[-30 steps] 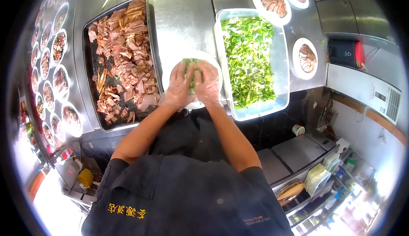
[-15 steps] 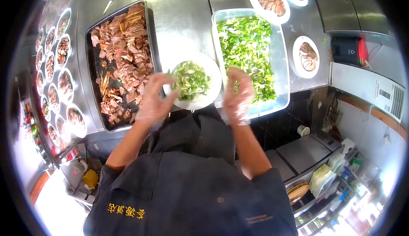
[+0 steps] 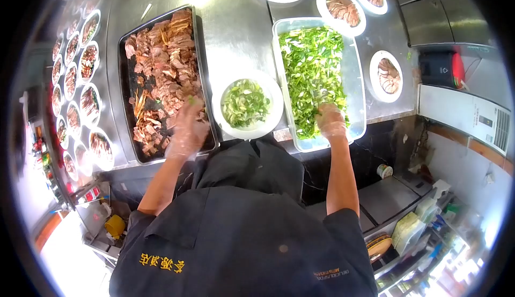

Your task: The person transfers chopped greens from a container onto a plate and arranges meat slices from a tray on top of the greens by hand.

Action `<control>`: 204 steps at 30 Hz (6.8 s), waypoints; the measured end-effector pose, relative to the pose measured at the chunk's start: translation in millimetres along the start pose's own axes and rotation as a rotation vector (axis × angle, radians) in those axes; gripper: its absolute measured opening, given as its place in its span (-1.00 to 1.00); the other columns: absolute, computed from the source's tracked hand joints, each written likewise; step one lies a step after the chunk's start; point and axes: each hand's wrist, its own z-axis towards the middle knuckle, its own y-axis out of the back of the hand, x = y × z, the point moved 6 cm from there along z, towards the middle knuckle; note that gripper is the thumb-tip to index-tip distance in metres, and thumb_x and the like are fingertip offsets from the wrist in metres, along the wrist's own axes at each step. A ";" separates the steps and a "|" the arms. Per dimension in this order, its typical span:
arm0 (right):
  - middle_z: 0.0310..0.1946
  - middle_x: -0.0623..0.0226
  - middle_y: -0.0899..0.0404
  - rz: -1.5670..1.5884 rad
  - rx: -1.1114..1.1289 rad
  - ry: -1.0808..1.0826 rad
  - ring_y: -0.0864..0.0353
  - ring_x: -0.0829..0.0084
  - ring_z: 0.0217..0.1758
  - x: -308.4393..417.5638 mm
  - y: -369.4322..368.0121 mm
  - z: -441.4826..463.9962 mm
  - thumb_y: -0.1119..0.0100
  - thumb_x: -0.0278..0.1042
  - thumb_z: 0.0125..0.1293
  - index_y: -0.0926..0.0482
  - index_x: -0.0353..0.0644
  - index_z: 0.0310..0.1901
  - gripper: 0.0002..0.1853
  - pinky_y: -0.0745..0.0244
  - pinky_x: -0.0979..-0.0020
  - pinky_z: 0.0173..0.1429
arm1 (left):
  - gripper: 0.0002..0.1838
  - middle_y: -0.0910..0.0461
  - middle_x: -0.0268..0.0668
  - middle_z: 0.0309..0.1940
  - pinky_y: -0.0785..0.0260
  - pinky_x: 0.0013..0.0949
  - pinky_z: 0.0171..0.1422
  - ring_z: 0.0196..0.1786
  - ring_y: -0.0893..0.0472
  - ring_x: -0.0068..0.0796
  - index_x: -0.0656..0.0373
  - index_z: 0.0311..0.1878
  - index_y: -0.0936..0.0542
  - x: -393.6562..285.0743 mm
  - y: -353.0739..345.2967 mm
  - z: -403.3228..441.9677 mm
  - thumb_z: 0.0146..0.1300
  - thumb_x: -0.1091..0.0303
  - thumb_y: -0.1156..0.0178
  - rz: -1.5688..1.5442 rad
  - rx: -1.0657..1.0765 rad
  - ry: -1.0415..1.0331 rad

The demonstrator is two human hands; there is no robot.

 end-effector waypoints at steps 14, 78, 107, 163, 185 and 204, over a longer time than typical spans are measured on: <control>0.14 -0.02 -0.79 0.221 -0.098 0.106 -0.74 -0.06 0.30 -3.7 38.9 -22.1 -0.48 -0.25 0.37 -0.82 -0.19 0.09 -0.68 -0.61 0.07 0.44 | -0.08 -0.53 0.04 0.37 -0.61 0.02 0.39 0.30 -0.67 0.10 0.06 0.67 -0.37 -49.3 -72.4 50.4 0.29 0.29 -0.60 -0.399 -0.001 -0.109; 0.64 0.13 -0.41 0.265 -0.380 0.800 -0.31 -0.08 0.73 249.6 -27.2 -0.4 -0.60 -0.02 0.19 -0.77 0.11 0.30 -0.40 -0.10 -0.31 0.79 | -0.20 -0.51 0.06 0.29 -0.64 -0.13 0.24 0.23 -0.64 0.03 0.15 0.63 -0.43 -24.3 -78.3 -0.4 0.32 0.64 -0.44 -0.388 -0.224 -0.147; 0.68 -0.07 -0.29 0.116 -0.428 0.863 -0.27 -0.22 0.72 243.5 -17.3 -46.7 -0.40 -0.41 0.32 -0.59 -0.04 0.45 -0.38 -0.24 -0.23 0.73 | -0.38 -0.64 -0.19 0.48 -0.46 -0.03 0.65 0.49 -0.60 0.07 -0.02 0.51 -0.63 203.7 25.3 -26.2 0.36 0.45 -0.40 0.066 -0.263 -0.197; -0.23 0.18 -0.66 0.505 -0.321 0.524 -0.72 0.04 -0.17 236.7 -7.8 -62.6 -0.37 -0.34 0.47 -0.64 -0.08 -0.07 -0.89 -0.60 0.02 -0.07 | -0.55 -0.76 0.12 0.11 -0.59 0.07 0.41 0.21 -0.76 0.15 0.21 0.09 -0.76 128.9 -73.7 -40.3 0.43 0.00 -0.34 0.016 -0.114 0.535; -0.16 0.07 -0.84 0.299 0.004 0.787 -0.87 0.01 -0.10 388.3 -28.1 -67.5 -0.26 -0.31 0.41 -0.80 -0.08 -0.13 -0.84 -0.75 0.00 -0.04 | -0.41 -0.76 -0.18 -0.03 -0.64 -0.20 0.14 0.00 -0.76 -0.28 0.19 0.48 -0.53 82.0 -45.2 -61.1 0.42 0.46 -0.46 -1.011 -0.457 0.202; -0.09 0.02 -0.85 0.888 -0.074 0.057 -0.88 0.18 0.02 196.6 0.4 -60.1 -0.44 -0.25 0.52 -0.71 -0.27 0.07 -0.72 -0.74 0.19 0.15 | -0.74 -0.69 -0.36 -0.18 -0.56 -0.40 0.03 -0.14 -0.65 -0.56 0.20 -0.06 -0.66 -44.5 -83.2 14.5 0.40 0.34 -0.58 -0.904 0.067 0.090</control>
